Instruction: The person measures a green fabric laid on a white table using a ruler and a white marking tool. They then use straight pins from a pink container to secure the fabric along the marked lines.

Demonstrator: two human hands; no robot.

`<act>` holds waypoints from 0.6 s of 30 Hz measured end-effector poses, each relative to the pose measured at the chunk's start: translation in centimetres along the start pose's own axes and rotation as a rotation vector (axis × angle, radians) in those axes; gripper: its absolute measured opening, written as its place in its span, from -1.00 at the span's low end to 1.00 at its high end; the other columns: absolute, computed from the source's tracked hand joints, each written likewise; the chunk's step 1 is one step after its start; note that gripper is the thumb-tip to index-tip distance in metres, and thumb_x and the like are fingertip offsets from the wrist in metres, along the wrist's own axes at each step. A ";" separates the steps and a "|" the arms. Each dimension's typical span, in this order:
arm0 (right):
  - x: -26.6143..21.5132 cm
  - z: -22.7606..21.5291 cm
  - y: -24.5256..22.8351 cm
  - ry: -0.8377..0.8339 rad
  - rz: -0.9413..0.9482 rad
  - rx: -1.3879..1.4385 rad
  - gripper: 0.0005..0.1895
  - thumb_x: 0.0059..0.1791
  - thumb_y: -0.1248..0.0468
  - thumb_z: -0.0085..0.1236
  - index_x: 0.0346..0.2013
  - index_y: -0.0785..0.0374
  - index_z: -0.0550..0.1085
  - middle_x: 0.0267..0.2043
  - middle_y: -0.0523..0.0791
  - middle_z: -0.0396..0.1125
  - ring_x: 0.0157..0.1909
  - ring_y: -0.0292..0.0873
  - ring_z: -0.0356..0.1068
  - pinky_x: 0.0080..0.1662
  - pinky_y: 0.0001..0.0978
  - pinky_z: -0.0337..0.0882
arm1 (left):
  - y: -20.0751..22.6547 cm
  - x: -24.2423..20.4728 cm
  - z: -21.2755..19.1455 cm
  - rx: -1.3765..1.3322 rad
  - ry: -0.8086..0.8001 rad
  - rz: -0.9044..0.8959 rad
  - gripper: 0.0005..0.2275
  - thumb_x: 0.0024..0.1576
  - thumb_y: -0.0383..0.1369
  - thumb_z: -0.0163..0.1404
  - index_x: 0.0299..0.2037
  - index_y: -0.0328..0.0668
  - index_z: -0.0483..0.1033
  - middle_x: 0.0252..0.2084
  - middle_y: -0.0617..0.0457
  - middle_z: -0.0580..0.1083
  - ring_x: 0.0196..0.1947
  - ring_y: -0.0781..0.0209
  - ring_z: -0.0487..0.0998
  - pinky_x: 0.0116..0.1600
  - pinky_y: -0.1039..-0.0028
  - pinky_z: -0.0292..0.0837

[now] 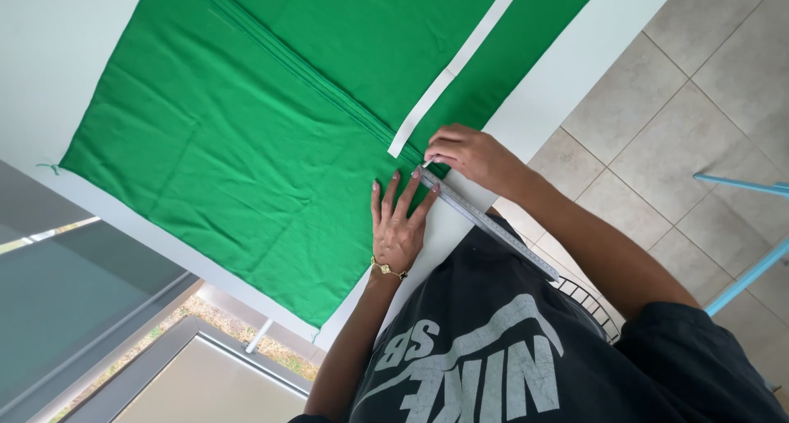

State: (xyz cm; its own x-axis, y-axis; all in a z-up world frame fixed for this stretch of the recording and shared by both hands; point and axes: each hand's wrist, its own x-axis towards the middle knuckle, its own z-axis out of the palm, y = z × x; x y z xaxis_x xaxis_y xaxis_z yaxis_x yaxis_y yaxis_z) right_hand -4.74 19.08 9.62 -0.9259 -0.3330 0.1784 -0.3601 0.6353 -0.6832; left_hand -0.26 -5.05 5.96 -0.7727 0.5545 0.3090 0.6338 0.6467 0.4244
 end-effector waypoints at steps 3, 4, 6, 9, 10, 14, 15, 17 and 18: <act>1.0 0.1 -0.7 -0.077 -0.051 -0.110 -0.93 0.24 0.32 0.08 -0.11 0.21 0.49 -0.13 -0.20 0.40 -0.05 -0.14 0.50 -0.02 -0.30 0.56 | -0.8 -0.4 -1.0 -0.023 0.001 0.004 -0.63 0.43 -0.29 -0.08 0.40 0.43 0.49 0.51 0.11 0.39 0.53 -0.15 0.35 0.58 -0.25 0.11; 1.4 0.5 -0.7 -0.100 -0.079 -0.201 -0.93 0.25 0.32 0.05 -0.11 0.17 0.46 -0.13 -0.22 0.37 -0.05 -0.18 0.49 -0.02 -0.35 0.57 | -1.1 -0.4 -1.2 -0.009 -0.002 0.008 -0.63 0.42 -0.32 -0.07 0.39 0.42 0.50 0.50 0.10 0.39 0.52 -0.15 0.36 0.58 -0.26 0.13; 1.4 1.2 -0.9 -0.129 -0.103 -0.285 -0.92 0.27 0.32 0.02 -0.10 0.13 0.44 -0.13 -0.25 0.35 -0.04 -0.22 0.49 -0.02 -0.40 0.58 | -1.5 -0.8 -1.5 0.003 -0.010 0.004 -0.63 0.40 -0.34 -0.06 0.38 0.40 0.50 0.50 0.10 0.39 0.50 -0.15 0.38 0.57 -0.27 0.16; 1.6 2.1 -1.0 -0.147 -0.163 -0.412 -0.95 0.23 0.34 0.07 -0.05 0.09 0.44 -0.09 -0.26 0.31 -0.01 -0.24 0.46 -0.03 -0.41 0.59 | -2.4 -0.8 -1.6 0.000 -0.010 0.010 -0.63 0.39 -0.32 -0.04 0.37 0.39 0.51 0.51 0.09 0.39 0.51 -0.16 0.38 0.57 -0.29 0.15; 1.5 2.6 -1.1 -0.137 -0.214 -0.532 -0.94 0.22 0.34 0.09 -0.04 0.08 0.44 -0.08 -0.26 0.29 -0.01 -0.25 0.45 -0.01 -0.43 0.57 | -2.5 -0.9 -1.5 0.007 0.000 0.013 -0.64 0.40 -0.31 -0.05 0.37 0.41 0.51 0.51 0.10 0.38 0.51 -0.15 0.37 0.57 -0.28 0.15; 1.7 3.7 -0.9 -0.097 -0.322 -0.695 -0.91 0.21 0.34 0.10 -0.03 0.07 0.44 -0.09 -0.25 0.23 -0.01 -0.26 0.41 0.02 -0.45 0.54 | -3.2 -1.2 -1.2 0.007 0.017 0.022 -0.62 0.43 -0.29 -0.10 0.41 0.45 0.47 0.53 0.11 0.37 0.52 -0.13 0.35 0.58 -0.27 0.11; 1.7 3.9 -0.8 -0.099 -0.325 -0.695 -0.91 0.21 0.34 0.10 -0.03 0.07 0.44 -0.09 -0.25 0.23 -0.01 -0.26 0.41 0.02 -0.45 0.54 | -3.3 -1.3 -1.2 0.007 0.019 0.019 -0.62 0.43 -0.29 -0.10 0.41 0.45 0.47 0.53 0.11 0.37 0.52 -0.13 0.35 0.58 -0.27 0.11; 1.5 4.4 -0.8 -0.100 -0.351 -0.715 -0.90 0.19 0.35 0.12 -0.02 0.09 0.44 -0.08 -0.22 0.22 0.01 -0.23 0.41 0.06 -0.42 0.54 | -3.4 -1.5 -1.4 0.017 0.023 0.019 -0.62 0.44 -0.31 -0.12 0.42 0.45 0.46 0.52 0.13 0.37 0.52 -0.11 0.36 0.58 -0.27 0.12; 1.4 4.4 -0.8 -0.100 -0.353 -0.716 -0.90 0.19 0.35 0.12 -0.02 0.09 0.44 -0.08 -0.22 0.22 0.01 -0.23 0.41 0.06 -0.42 0.54 | -3.3 -1.6 -1.6 0.018 0.024 0.018 -0.62 0.44 -0.31 -0.12 0.42 0.45 0.46 0.52 0.13 0.37 0.52 -0.11 0.36 0.58 -0.27 0.12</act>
State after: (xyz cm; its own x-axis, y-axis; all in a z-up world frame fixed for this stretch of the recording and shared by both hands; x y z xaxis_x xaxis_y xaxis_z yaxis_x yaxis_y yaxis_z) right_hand -5.25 15.01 7.33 -0.7411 -0.6373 0.2114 -0.6472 0.7618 0.0276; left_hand -1.16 -8.93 5.41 -0.7617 0.5533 0.3372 0.6480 0.6461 0.4034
